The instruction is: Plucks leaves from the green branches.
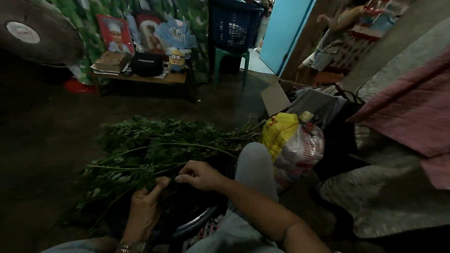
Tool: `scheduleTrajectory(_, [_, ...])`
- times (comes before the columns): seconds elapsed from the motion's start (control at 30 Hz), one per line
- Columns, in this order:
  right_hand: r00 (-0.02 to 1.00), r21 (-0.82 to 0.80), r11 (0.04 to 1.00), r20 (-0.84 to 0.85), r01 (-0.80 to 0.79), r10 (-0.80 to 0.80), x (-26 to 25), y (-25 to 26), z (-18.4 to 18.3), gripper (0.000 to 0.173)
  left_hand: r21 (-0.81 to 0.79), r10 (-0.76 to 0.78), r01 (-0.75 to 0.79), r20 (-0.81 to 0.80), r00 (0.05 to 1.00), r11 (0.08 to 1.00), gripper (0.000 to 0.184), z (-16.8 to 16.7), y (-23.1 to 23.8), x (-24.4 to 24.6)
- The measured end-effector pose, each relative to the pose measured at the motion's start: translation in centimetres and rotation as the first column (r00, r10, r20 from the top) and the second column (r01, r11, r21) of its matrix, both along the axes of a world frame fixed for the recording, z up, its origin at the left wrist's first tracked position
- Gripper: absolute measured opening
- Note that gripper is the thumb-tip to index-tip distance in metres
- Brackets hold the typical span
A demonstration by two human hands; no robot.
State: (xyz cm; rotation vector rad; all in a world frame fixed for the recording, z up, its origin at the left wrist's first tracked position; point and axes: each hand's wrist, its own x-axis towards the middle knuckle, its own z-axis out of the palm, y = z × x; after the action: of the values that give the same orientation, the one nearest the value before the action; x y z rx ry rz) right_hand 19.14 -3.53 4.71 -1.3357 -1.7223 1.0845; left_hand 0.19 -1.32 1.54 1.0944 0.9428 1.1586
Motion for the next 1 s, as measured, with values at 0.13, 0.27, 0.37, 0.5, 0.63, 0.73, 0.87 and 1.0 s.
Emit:
scheduleTrajectory(0.13, [0.996,-0.007,1.000,0.085,-0.003,0.003,-0.3,-0.1,0.5,0.029,-0.007,-0.009,0.009,-0.032,0.999,1.000,0.019,0.5,-0.2,0.0])
scheduleTrajectory(0.27, [0.993,-0.088,0.994,0.102,0.064,-0.055,0.3,-0.5,2.2,0.032,-0.017,-0.016,0.015,-0.091,0.996,1.000,0.018,1.2,-0.5,0.4])
scheduleTrajectory(0.37, [0.985,-0.193,0.967,-0.011,0.165,-0.170,0.6,-0.3,2.6,0.036,-0.040,-0.026,0.020,-0.146,0.989,0.999,0.012,1.5,-0.3,-0.1])
scheduleTrajectory(0.5, [0.990,-0.152,0.979,0.056,0.139,-0.132,0.9,0.1,1.5,0.049,-0.043,-0.023,0.020,-0.081,0.996,0.999,0.013,0.6,0.2,-0.2])
scheduleTrajectory(0.63, [0.997,-0.081,0.994,-0.001,0.075,-0.075,0.3,0.0,0.9,0.034,-0.054,-0.036,0.034,-0.021,0.999,0.998,0.013,0.4,0.3,-0.3])
scheduleTrajectory(0.73, [0.994,-0.116,0.990,-0.060,0.082,-0.089,-0.5,-0.2,0.7,0.020,-0.045,-0.048,0.047,-0.015,0.999,0.998,0.013,0.2,0.3,-0.3])
scheduleTrajectory(0.87, [0.995,-0.124,0.987,-0.003,0.099,-0.101,-0.5,-0.1,0.7,0.019,-0.038,-0.056,0.055,-0.021,0.998,0.998,0.015,0.1,0.3,-0.3])
scheduleTrajectory(1.0, [0.968,-0.009,0.993,0.224,0.119,-0.114,0.9,0.5,0.6,0.026,-0.039,-0.058,0.057,-0.022,0.998,0.998,0.016,0.1,0.5,-0.5])
